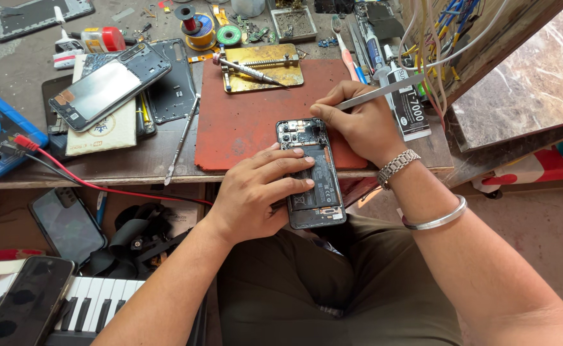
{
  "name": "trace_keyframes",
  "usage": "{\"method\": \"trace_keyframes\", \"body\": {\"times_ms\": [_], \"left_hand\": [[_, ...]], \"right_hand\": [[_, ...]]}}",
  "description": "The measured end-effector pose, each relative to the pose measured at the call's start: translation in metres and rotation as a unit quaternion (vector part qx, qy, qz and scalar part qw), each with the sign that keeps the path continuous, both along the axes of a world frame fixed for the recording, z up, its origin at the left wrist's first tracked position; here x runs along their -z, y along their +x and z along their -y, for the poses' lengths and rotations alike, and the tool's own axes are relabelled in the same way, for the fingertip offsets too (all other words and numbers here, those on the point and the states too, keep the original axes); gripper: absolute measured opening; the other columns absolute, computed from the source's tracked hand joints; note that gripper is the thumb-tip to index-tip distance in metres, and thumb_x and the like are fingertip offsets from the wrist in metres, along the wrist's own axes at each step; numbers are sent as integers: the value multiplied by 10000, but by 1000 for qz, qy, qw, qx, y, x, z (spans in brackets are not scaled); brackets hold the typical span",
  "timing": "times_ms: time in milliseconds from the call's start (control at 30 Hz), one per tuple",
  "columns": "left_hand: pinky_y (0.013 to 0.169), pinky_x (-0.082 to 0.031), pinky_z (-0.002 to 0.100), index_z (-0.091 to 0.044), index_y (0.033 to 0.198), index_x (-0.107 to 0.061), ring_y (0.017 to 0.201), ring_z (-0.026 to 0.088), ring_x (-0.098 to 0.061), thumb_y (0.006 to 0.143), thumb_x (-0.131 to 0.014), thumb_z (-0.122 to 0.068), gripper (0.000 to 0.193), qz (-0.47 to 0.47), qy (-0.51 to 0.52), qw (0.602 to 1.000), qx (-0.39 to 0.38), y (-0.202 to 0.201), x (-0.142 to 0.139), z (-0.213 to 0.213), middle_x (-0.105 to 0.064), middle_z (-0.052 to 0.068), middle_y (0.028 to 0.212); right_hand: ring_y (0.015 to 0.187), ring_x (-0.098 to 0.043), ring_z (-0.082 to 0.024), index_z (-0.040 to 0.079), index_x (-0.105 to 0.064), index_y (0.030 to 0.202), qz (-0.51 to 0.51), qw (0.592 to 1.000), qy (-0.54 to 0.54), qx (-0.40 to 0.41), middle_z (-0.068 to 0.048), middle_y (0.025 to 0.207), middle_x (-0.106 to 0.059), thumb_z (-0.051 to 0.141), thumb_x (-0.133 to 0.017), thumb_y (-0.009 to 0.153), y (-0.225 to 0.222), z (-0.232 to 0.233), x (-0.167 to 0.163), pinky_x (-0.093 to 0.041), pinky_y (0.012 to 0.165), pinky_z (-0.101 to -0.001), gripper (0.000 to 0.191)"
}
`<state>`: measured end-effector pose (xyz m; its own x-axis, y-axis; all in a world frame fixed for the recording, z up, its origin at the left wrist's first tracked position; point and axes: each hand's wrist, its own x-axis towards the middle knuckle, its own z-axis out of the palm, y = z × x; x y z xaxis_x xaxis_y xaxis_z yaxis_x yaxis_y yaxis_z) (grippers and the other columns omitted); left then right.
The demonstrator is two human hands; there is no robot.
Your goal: The person works at a cluttered repair bench on a disassembled smartphone, using tweezers to pick at and reposition small internal components near the battery and camera area. They briefly set the phone down, handle another phone on the bench, then resume prying and adjusting parts inside the open phone with the tweezers.
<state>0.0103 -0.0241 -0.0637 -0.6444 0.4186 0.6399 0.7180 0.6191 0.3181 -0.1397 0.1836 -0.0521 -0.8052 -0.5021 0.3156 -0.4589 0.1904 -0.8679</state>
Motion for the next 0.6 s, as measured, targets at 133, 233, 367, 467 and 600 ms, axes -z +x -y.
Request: {"method": "trace_keyframes", "body": {"times_ms": [133,233,367,467,600], "left_hand": [[1171,-455,506,-151,1104,-724,1325,271,-602,632,-716,-57,481,-2,1,1000,3,-1,0,0,-665,31,1358],[1173,-455,507,-147,1101,-724,1328,274,-602,629,-712,-52,482,-6,-4,1000,3,-1,0,1,-666,31,1356],[1175,-457,504,-144,1093,-717,1331,279,-602,633,-711,-49,469,-9,-4,1000,4,0,0,1,-666,31,1362],[1168,-457,507,-140,1102,-714,1315,280,-603,643,-711,-46,469,-7,-4,1000,6,0,0,1,-662,34,1365],[1176,-454,514,-131,1101,-716,1317,289,-602,617,-677,-18,498,-4,-7,1000,13,-1,0,1,-661,37,1362]], "right_hand": [[842,-710,-94,21,-776,976,-23,998,32,-42,-59,943,-783,140,-799,914,-1,5,0,-576,761,-250,136],[879,-725,-92,23,-773,998,-36,997,29,-57,-53,969,-776,135,-786,917,0,5,-1,-586,785,-249,139],[927,-686,-85,20,-751,1050,-82,996,-31,8,-56,1023,-751,136,-762,981,0,3,0,-566,816,-241,135],[830,-641,-62,52,-733,1153,16,995,-67,72,-47,958,-743,154,-723,1016,-3,3,0,-544,733,-223,171],[881,-677,-55,70,-669,1207,80,994,-68,27,-38,1013,-756,127,-619,1059,-2,0,1,-580,775,-212,166]]}}
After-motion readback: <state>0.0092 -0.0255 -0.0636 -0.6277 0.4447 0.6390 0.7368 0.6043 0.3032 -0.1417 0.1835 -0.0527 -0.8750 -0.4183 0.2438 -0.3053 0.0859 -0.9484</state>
